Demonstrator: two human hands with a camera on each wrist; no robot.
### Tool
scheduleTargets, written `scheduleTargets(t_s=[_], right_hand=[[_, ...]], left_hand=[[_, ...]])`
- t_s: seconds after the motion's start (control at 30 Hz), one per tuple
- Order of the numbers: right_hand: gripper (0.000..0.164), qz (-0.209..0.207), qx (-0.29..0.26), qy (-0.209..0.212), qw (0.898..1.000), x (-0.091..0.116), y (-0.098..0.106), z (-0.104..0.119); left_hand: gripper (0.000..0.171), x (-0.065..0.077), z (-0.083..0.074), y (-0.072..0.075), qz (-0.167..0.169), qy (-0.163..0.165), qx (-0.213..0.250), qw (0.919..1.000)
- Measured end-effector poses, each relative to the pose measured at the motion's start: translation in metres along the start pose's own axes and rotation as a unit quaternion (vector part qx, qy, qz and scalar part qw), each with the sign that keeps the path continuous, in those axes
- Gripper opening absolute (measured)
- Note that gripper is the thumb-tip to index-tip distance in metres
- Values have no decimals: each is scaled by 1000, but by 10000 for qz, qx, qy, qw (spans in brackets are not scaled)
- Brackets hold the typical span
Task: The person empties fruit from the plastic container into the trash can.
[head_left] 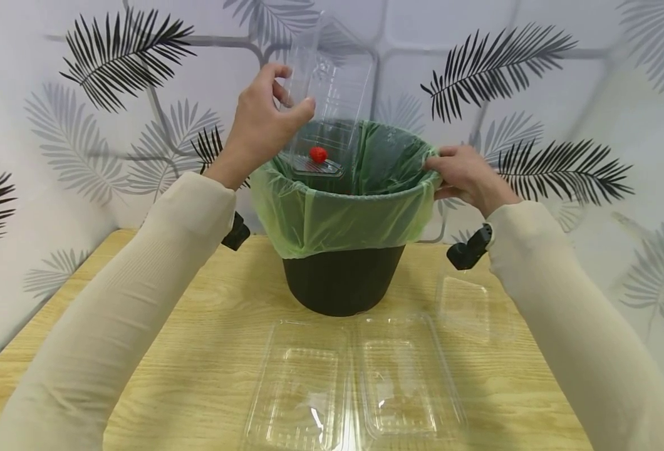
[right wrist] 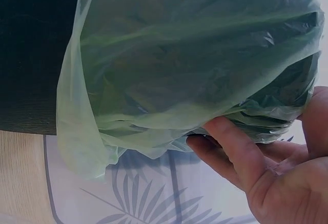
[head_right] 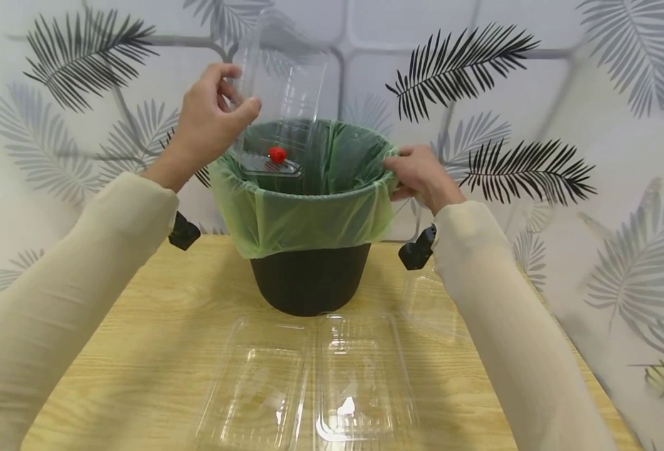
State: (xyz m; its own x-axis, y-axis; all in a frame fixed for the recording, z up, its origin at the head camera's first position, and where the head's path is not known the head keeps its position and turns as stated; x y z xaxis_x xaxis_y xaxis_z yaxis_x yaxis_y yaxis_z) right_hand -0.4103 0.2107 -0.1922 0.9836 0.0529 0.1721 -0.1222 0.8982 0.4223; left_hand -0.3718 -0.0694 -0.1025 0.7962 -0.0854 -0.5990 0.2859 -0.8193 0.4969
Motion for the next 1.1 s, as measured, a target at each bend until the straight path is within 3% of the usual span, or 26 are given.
scheduleTargets(t_s=[0.43,0.83,1.1], right_hand=[[15,-62,102,47,9999,0,0,0],[15,-89,139,62,9998,-1,-1,0],[30,-95,189,61,9998,-1,-1,-1]], left_hand=[[61,4,-13,-4,192,-875,60,9960],[61,5,-12,-3,162,-952,39,9953],[62,4,-14,-1,172,-1000,-59,9948]])
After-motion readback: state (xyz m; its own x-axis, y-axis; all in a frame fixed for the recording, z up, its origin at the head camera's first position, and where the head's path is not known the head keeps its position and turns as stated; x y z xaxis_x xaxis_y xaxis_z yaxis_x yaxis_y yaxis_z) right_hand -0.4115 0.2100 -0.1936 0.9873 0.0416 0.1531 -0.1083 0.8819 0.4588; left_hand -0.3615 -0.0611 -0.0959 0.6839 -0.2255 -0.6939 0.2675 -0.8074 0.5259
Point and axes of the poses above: each hand's wrist, its own x-axis away from the middle knuckle, its own y-axis out of the back of the hand, z = x × y, the point moved 8 cm from there along -x, towards the middle knuckle, and after that the axes turned 4 degrees about -y, right-handed, at the moved point
